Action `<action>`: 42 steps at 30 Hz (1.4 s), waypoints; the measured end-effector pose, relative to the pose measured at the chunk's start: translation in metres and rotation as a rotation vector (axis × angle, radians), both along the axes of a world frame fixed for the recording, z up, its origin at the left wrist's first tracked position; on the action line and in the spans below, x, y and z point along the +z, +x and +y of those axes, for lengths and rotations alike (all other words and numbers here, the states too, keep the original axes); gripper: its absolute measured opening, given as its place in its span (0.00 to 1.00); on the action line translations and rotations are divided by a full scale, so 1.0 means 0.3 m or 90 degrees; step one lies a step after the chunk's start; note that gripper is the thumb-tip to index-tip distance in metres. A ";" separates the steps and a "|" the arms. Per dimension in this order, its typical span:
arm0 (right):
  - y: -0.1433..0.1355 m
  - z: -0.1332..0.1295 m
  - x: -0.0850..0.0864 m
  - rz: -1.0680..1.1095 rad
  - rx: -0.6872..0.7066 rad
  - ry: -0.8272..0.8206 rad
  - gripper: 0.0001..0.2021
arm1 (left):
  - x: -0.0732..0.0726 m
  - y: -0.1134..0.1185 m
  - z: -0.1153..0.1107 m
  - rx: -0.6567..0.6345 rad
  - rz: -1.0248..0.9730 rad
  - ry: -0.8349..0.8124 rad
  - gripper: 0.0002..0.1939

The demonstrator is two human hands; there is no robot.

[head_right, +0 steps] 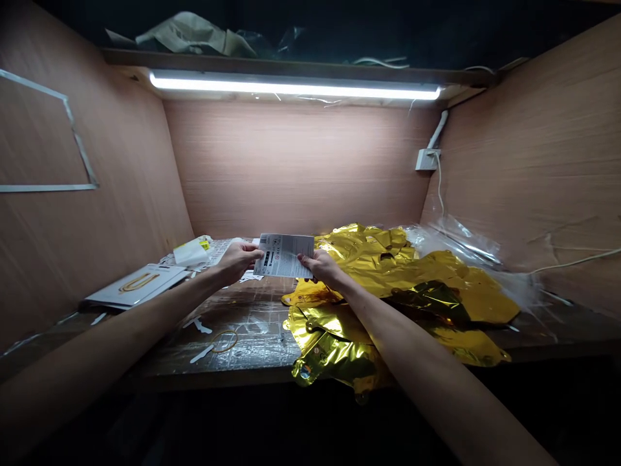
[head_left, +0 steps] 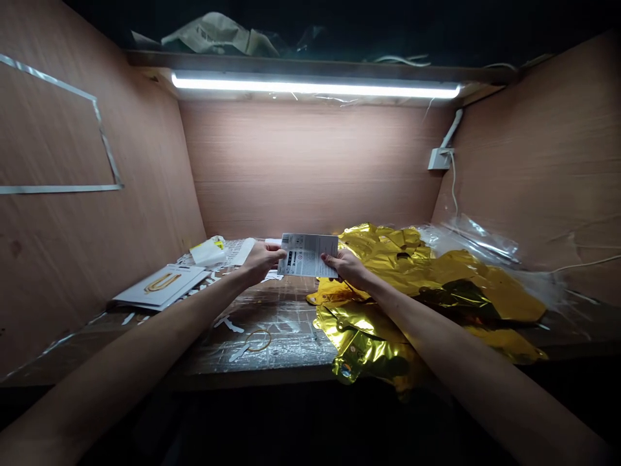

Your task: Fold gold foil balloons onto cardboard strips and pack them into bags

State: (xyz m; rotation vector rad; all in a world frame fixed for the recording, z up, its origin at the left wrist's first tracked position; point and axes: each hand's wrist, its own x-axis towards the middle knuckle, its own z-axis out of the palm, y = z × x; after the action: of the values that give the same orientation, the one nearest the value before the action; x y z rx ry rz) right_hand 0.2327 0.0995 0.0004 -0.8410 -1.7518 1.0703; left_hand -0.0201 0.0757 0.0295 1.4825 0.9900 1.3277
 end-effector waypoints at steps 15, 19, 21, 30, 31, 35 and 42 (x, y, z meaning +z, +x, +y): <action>0.020 0.004 -0.017 -0.012 0.006 -0.007 0.24 | -0.020 0.003 0.011 -0.078 0.011 -0.046 0.02; 0.036 0.023 -0.029 0.011 -0.004 -0.018 0.24 | 0.013 -0.032 0.003 -0.136 -0.031 -0.090 0.08; 0.039 0.028 -0.034 0.020 -0.003 -0.024 0.24 | 0.017 -0.045 0.003 -0.171 -0.058 -0.102 0.09; 0.042 0.045 -0.052 0.045 0.014 -0.040 0.25 | -0.021 -0.065 0.035 -0.203 -0.077 -0.087 0.12; 0.043 0.045 -0.053 0.046 0.015 -0.041 0.25 | -0.023 -0.068 0.038 -0.201 -0.076 -0.085 0.12; 0.045 0.042 -0.052 0.047 0.019 -0.045 0.25 | -0.025 -0.074 0.044 -0.203 -0.074 -0.080 0.16; 0.045 0.043 -0.049 0.048 0.027 -0.053 0.25 | -0.033 -0.073 0.051 -0.212 -0.066 -0.074 0.20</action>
State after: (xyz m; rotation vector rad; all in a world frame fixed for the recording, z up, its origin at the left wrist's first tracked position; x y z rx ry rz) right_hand 0.2462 0.1124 -0.0143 -0.8057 -1.6784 1.1946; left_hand -0.0420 0.0909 0.0196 1.4037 0.7042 1.0769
